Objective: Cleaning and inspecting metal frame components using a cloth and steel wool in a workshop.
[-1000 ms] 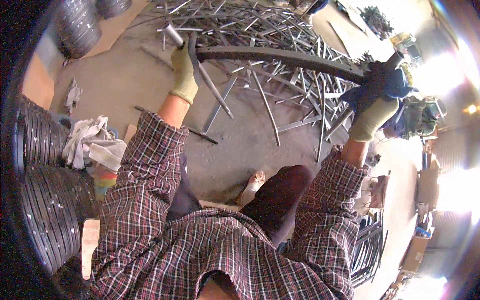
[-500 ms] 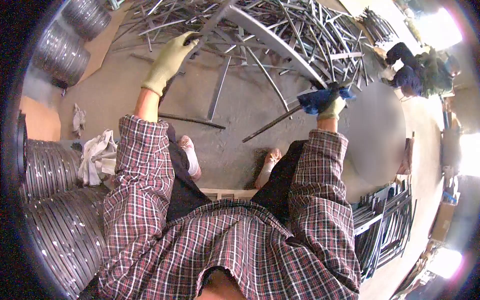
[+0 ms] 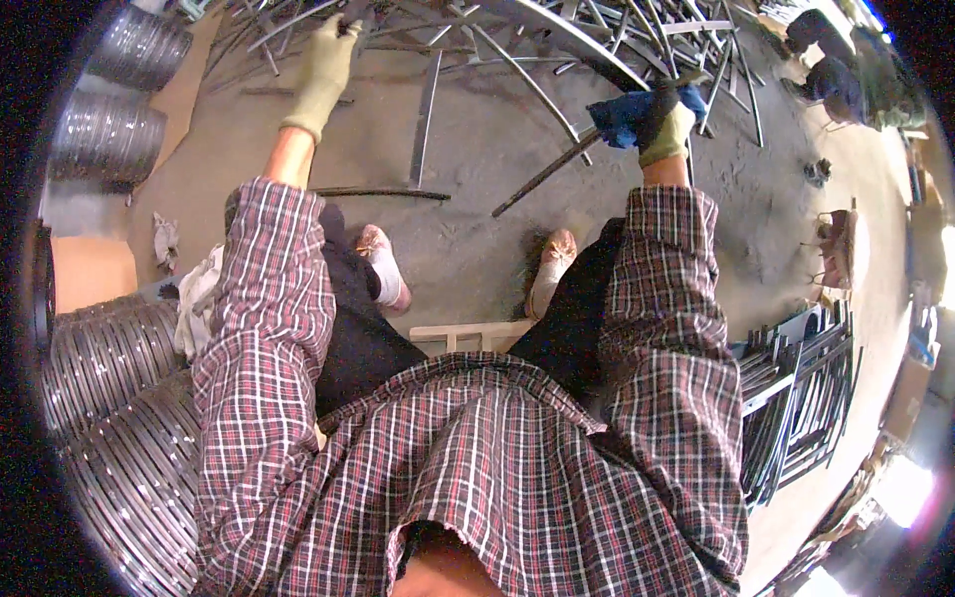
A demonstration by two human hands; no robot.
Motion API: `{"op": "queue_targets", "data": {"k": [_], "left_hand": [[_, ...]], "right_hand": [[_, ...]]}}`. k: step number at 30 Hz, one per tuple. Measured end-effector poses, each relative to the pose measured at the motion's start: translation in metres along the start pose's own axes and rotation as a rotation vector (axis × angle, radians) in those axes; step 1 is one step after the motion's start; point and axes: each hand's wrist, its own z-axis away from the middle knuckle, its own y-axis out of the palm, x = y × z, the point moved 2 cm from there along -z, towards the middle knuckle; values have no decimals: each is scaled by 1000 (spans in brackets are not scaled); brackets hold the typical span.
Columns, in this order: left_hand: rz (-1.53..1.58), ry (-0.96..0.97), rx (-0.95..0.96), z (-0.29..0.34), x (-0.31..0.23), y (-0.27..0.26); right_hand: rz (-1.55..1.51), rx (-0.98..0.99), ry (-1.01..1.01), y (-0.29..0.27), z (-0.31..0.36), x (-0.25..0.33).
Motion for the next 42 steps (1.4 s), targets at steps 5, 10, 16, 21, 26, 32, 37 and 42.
{"op": "queue_targets", "data": {"k": [5,10,16,21,26,32,37,42], "left_hand": [[127,210,-172,8,1,-16],[217,2,-3,26,-37,-41],[51,-20,56,26,-16,-29],[96,36,83,20,7,-18],[117,63,-70,39,-28,-50],[197,63,-108,43,-34,-61],[70,-26,-96,29,-8,-42],[312,-16,-56,43,-11,-53]], "right_hand": [[-21,66,122,26,29,23],[230,-132,-197,2,17,16],[215,-158,-71,20,27,9],[125,-48,-9,9,7,11],[71,-113,-106,29,44,26],[322,-52,-472,21,31,16],[243,-62,-288,38,37,20],[7,-117,-132,45,64,43]]}}
